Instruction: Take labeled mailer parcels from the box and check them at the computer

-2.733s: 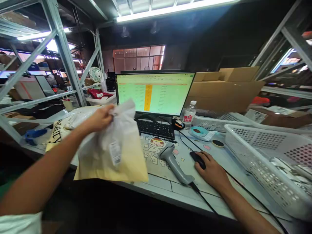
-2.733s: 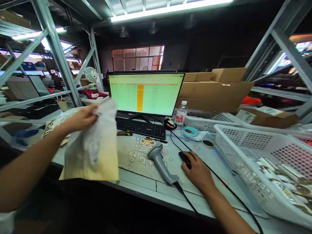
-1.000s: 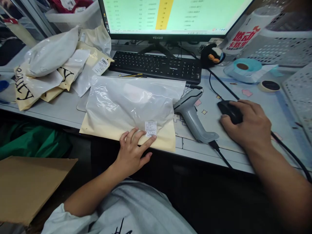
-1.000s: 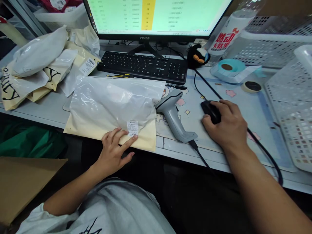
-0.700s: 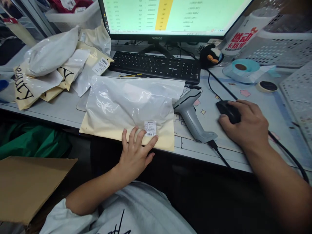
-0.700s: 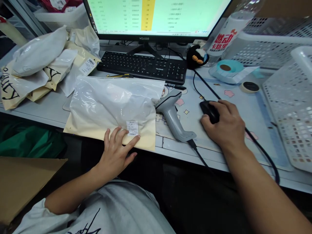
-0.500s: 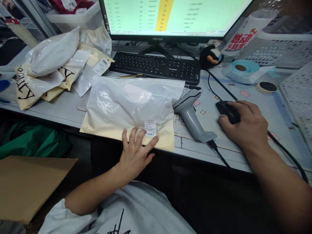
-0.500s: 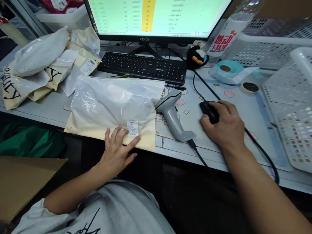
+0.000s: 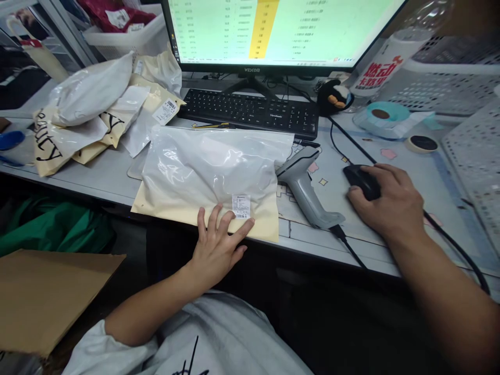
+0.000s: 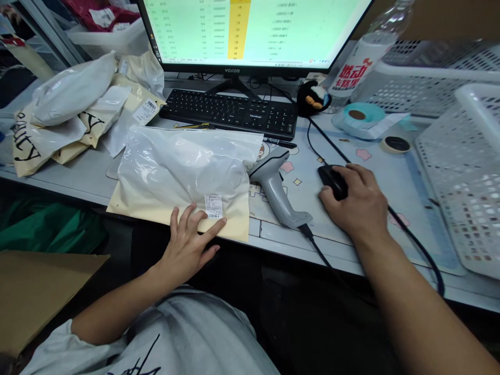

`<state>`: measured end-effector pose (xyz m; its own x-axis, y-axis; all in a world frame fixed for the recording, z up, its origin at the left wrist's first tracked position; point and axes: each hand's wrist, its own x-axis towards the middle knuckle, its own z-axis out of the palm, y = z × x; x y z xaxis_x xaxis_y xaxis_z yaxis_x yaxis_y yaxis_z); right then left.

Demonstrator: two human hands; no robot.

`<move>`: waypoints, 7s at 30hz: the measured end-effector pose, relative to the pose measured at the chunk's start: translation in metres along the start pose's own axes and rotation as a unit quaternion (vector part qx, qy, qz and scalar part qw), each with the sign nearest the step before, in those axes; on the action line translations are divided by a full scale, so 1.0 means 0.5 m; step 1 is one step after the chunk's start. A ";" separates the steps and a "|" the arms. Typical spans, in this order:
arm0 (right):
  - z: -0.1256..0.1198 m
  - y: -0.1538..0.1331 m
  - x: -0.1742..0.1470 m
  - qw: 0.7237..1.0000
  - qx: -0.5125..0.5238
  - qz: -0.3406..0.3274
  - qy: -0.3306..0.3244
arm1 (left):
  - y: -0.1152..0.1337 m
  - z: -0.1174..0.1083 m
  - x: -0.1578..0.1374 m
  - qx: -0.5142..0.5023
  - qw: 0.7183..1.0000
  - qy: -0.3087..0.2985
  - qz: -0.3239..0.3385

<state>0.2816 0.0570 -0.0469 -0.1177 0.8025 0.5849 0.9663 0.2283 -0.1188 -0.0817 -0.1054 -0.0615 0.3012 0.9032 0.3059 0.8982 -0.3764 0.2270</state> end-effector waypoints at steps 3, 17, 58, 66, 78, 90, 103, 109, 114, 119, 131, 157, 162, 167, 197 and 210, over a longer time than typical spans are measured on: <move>0.000 0.001 0.000 1.000 0.003 0.001 0.000 | 0.000 0.000 -0.001 -0.002 1.000 0.002 0.002; -0.016 -0.019 0.003 0.998 -0.003 0.042 -0.036 | 0.001 0.000 -0.003 0.014 1.000 0.009 0.002; -0.014 -0.016 0.002 0.998 -0.006 0.048 -0.037 | -0.002 0.007 -0.010 0.019 1.000 0.023 0.011; -0.015 -0.022 0.005 0.998 -0.010 0.048 -0.045 | -0.003 0.009 -0.007 0.017 1.000 0.022 0.009; -0.007 0.022 0.015 0.998 -0.019 0.022 -0.057 | -0.013 0.070 -0.015 0.018 0.988 0.151 0.029; 0.002 0.034 0.022 0.997 -0.019 0.037 -0.070 | -0.025 0.150 0.014 -0.007 0.963 0.271 0.011; -0.002 0.038 0.014 0.997 -0.020 0.020 -0.065 | -0.029 0.171 0.031 -0.023 0.949 0.314 0.005; -0.008 0.033 0.013 0.996 -0.021 0.038 -0.078 | -0.028 0.163 0.027 -0.038 0.949 0.312 0.011; -0.004 0.036 0.011 0.996 -0.024 0.029 -0.076 | -0.026 0.159 0.024 -0.032 0.953 0.301 0.009; 0.002 0.040 0.013 0.997 -0.024 0.019 -0.065 | -0.025 0.159 0.026 -0.018 0.952 0.306 0.003; 0.007 0.043 0.013 0.998 -0.010 0.025 -0.050 | -0.020 0.159 0.035 -0.025 0.950 0.311 -0.018; -0.003 0.036 0.014 0.997 -0.022 0.033 -0.069 | -0.024 0.156 0.035 -0.018 0.947 0.319 -0.002; -0.001 0.039 0.014 0.997 -0.023 0.034 -0.072 | -0.026 0.158 0.035 -0.014 0.948 0.318 -0.001; 0.001 0.041 0.012 0.997 -0.014 0.034 -0.072 | -0.025 0.159 0.034 -0.018 0.948 0.319 -0.001; -0.005 0.033 0.013 0.997 -0.014 0.032 -0.074 | -0.027 0.154 0.031 -0.001 0.951 0.308 0.004; -0.002 0.031 0.012 0.998 -0.006 0.030 -0.059 | -0.027 0.159 0.023 -0.014 0.958 0.286 -0.002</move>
<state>0.2959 0.0649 -0.0445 -0.0853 0.8736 0.4791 0.9752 0.1719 -0.1398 -0.0649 -0.0737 -0.1344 0.0654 0.6471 0.7596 0.8878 -0.3853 0.2518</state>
